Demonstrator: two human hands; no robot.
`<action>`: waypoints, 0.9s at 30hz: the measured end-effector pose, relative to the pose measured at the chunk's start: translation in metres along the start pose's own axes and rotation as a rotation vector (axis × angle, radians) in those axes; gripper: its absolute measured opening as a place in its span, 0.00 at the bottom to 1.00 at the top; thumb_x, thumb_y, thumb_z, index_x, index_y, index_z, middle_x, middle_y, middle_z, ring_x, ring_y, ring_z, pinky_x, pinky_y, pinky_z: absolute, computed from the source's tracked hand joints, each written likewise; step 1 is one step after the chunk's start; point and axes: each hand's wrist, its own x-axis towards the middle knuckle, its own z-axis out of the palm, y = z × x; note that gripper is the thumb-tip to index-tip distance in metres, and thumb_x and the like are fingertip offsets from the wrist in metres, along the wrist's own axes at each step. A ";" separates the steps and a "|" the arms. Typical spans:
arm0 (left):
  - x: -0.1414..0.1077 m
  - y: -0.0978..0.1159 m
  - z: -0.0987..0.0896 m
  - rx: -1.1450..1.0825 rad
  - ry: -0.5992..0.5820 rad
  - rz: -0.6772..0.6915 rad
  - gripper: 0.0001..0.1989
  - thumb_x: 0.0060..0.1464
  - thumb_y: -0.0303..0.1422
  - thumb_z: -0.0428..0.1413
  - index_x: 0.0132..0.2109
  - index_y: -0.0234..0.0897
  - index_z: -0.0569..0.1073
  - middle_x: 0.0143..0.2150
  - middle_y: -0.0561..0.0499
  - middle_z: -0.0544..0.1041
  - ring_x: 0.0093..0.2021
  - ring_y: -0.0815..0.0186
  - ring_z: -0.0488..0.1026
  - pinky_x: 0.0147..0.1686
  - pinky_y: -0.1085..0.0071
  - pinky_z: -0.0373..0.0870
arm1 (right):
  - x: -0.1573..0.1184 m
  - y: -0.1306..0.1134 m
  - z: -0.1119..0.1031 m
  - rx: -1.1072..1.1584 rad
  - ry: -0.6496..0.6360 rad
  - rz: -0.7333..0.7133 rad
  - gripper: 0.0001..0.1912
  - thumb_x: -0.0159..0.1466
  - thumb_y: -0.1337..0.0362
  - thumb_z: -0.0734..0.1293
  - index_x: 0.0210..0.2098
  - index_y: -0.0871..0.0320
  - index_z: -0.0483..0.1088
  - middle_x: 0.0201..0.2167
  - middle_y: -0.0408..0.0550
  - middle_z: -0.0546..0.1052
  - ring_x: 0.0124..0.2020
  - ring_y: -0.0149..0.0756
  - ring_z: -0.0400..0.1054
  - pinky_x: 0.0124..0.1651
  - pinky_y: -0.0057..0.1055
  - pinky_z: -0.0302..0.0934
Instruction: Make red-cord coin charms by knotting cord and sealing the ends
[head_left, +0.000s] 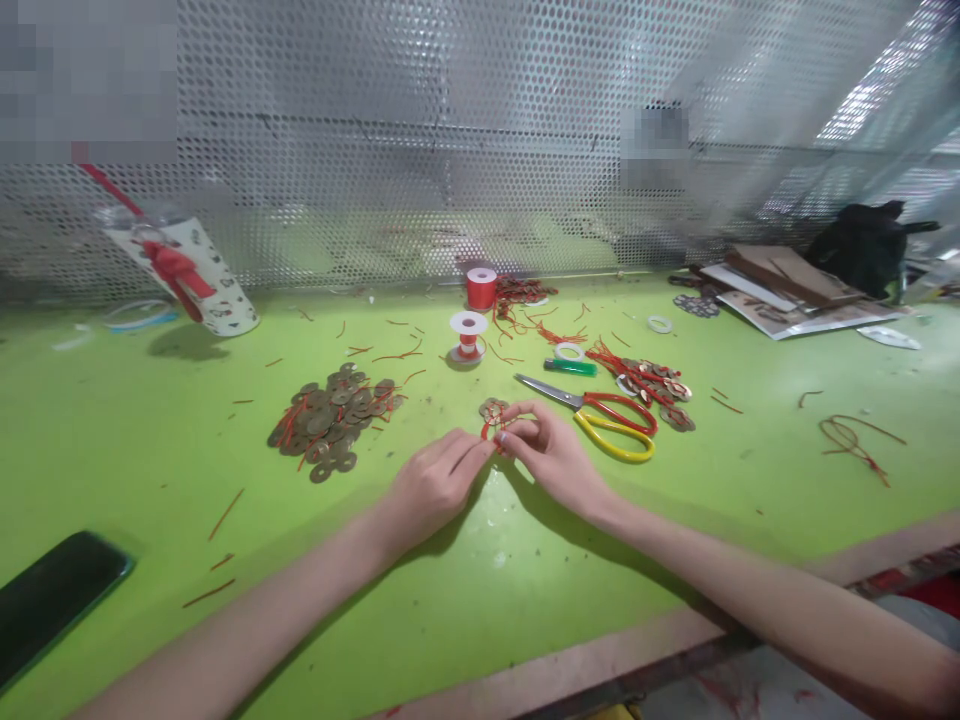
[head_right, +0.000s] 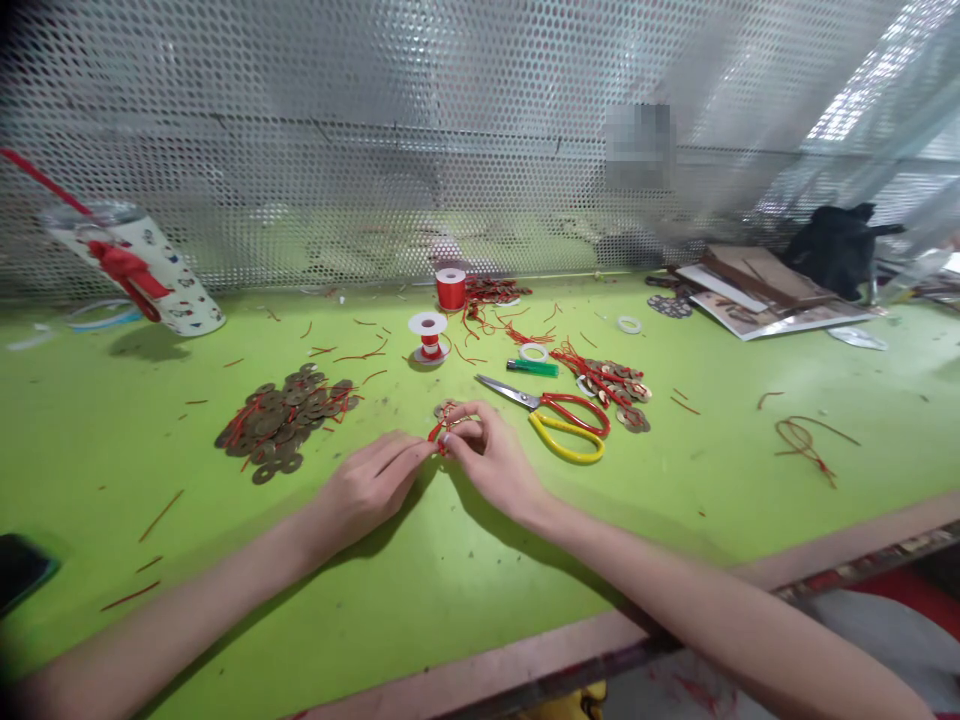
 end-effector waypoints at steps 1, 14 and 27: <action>0.000 0.000 0.000 -0.007 0.004 -0.011 0.08 0.67 0.22 0.49 0.50 0.28 0.70 0.39 0.42 0.80 0.37 0.60 0.77 0.38 0.64 0.79 | 0.000 0.000 0.000 0.009 -0.004 0.009 0.11 0.65 0.60 0.68 0.43 0.55 0.64 0.30 0.42 0.78 0.34 0.36 0.73 0.41 0.36 0.67; 0.001 -0.001 -0.001 -0.243 0.014 -0.206 0.07 0.65 0.22 0.52 0.47 0.33 0.73 0.38 0.45 0.80 0.37 0.63 0.77 0.38 0.67 0.76 | 0.002 0.004 0.000 0.029 -0.019 0.001 0.13 0.62 0.63 0.70 0.43 0.55 0.63 0.32 0.42 0.79 0.39 0.37 0.77 0.51 0.40 0.69; 0.002 -0.002 -0.002 -0.489 -0.066 -0.434 0.06 0.66 0.25 0.52 0.48 0.36 0.71 0.39 0.50 0.79 0.37 0.66 0.77 0.39 0.70 0.73 | -0.003 -0.001 0.000 -0.210 0.006 -0.214 0.10 0.65 0.68 0.66 0.45 0.55 0.64 0.36 0.47 0.79 0.39 0.38 0.77 0.45 0.38 0.71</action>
